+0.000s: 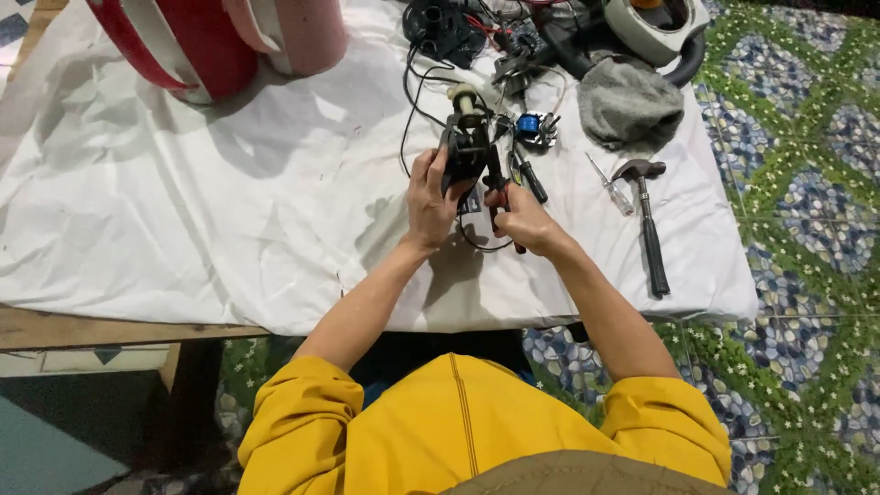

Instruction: Adjusting and repairing a small mechanical motor assembly using a screwdriver and pliers on a workbench.

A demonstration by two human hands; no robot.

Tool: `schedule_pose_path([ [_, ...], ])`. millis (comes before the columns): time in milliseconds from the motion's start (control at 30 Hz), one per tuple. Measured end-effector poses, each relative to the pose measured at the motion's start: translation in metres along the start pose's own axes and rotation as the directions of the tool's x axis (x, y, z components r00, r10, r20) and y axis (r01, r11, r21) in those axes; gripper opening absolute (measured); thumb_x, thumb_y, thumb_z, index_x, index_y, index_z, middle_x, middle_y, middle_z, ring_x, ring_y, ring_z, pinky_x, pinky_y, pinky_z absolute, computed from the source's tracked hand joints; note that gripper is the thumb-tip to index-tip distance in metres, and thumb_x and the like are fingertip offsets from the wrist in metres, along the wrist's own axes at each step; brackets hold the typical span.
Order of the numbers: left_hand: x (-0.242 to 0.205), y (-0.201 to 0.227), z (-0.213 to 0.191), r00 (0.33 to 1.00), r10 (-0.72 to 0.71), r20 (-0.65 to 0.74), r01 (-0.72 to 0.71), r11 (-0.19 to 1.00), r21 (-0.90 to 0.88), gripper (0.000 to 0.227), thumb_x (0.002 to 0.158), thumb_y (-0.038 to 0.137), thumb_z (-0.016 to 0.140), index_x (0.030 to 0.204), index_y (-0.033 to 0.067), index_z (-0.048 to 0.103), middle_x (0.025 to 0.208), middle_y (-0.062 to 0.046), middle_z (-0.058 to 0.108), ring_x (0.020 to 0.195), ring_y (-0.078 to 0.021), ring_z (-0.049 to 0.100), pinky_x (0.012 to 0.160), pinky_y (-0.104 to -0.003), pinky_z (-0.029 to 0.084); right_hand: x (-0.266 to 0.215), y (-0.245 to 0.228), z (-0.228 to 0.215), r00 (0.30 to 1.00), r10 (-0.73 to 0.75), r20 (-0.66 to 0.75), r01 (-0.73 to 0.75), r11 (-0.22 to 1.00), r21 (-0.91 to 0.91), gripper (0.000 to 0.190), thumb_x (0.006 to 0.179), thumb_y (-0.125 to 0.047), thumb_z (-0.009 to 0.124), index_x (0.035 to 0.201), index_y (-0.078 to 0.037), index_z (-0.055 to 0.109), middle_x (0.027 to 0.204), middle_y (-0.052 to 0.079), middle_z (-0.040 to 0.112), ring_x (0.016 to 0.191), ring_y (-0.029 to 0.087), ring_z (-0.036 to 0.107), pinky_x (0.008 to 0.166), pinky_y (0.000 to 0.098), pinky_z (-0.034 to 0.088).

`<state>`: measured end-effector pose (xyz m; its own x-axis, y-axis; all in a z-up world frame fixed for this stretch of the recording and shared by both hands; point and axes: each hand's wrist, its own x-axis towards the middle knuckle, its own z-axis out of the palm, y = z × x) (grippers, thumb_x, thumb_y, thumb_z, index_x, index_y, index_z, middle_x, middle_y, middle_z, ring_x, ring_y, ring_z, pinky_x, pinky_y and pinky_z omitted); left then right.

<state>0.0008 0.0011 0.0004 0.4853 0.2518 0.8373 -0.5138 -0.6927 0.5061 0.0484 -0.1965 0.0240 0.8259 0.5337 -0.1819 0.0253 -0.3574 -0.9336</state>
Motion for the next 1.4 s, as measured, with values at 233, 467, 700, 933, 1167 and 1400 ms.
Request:
schedule_pose_path([
  [233,0.002,0.002,0.0,1.0,-0.018,0.005,0.018,1.0,-0.022,0.069,0.09,0.009,0.078,0.151,0.0069,0.046,0.126,-0.014,0.05,0.115,-0.0375,0.059,0.096,-0.042,0.052,-0.026,-0.042,0.01,0.999,-0.002,-0.035,0.0,0.999,-0.042,0.04,0.068,0.006,0.048,0.107,0.002,0.057,0.094,0.019,0.065,0.084,0.034,0.066,0.053,0.045,0.056],
  [467,0.005,0.001,-0.005,1.0,-0.004,0.016,0.005,0.998,-0.068,0.06,0.093,0.006,0.072,0.148,0.0051,0.049,0.125,-0.015,0.051,0.116,-0.0387,0.058,0.103,-0.042,0.049,-0.018,-0.039,0.014,0.993,-0.122,-0.004,0.121,0.991,-0.052,0.038,0.067,0.006,0.046,0.103,0.004,0.06,0.088,0.019,0.063,0.076,0.032,0.062,0.058,0.0431,0.047],
  [700,0.004,-0.001,-0.006,0.998,-0.051,0.025,0.053,0.993,-0.102,0.058,0.092,0.002,0.07,0.147,0.0062,0.052,0.124,-0.013,0.054,0.115,-0.0366,0.06,0.1,-0.041,0.05,-0.024,-0.06,-0.005,1.0,-0.009,0.011,0.012,0.975,-0.224,0.019,0.073,-0.003,0.048,0.087,-0.001,0.061,0.057,0.021,0.063,0.038,0.029,0.058,0.029,0.0373,0.038],
  [933,0.002,-0.002,-0.004,0.997,-0.076,0.031,0.079,0.991,-0.107,0.058,0.091,-0.002,0.067,0.147,0.0077,0.054,0.126,-0.013,0.055,0.117,-0.0344,0.061,0.101,-0.041,0.051,-0.039,-0.108,-0.02,0.988,0.139,0.073,-0.129,0.982,-0.135,0.014,0.08,-0.004,0.049,0.082,0.003,0.061,0.066,0.026,0.065,0.048,0.031,0.063,0.039,0.0419,0.05],
  [1167,0.001,-0.005,-0.003,0.998,-0.044,0.045,0.046,0.998,-0.051,0.058,0.093,0.012,0.073,0.145,0.0039,0.051,0.124,-0.015,0.054,0.113,-0.0373,0.06,0.099,-0.043,0.051,-0.041,-0.108,-0.024,0.943,0.282,0.175,-0.284,0.959,-0.01,0.022,0.078,-0.008,0.053,0.098,0.001,0.057,0.081,0.028,0.069,0.05,0.032,0.07,0.027,0.0257,0.038],
  [1400,-0.001,-0.007,0.002,0.998,-0.037,0.044,0.038,0.999,-0.015,0.061,0.097,0.02,0.067,0.151,0.0035,0.043,0.128,-0.016,0.051,0.118,-0.0392,0.057,0.104,-0.044,0.047,-0.02,-0.03,0.003,0.998,0.065,0.015,-0.065,0.996,0.058,0.034,0.071,-0.007,0.053,0.104,0.0,0.061,0.095,0.029,0.073,0.027,0.018,0.042,0.023,0.0289,0.03],
])
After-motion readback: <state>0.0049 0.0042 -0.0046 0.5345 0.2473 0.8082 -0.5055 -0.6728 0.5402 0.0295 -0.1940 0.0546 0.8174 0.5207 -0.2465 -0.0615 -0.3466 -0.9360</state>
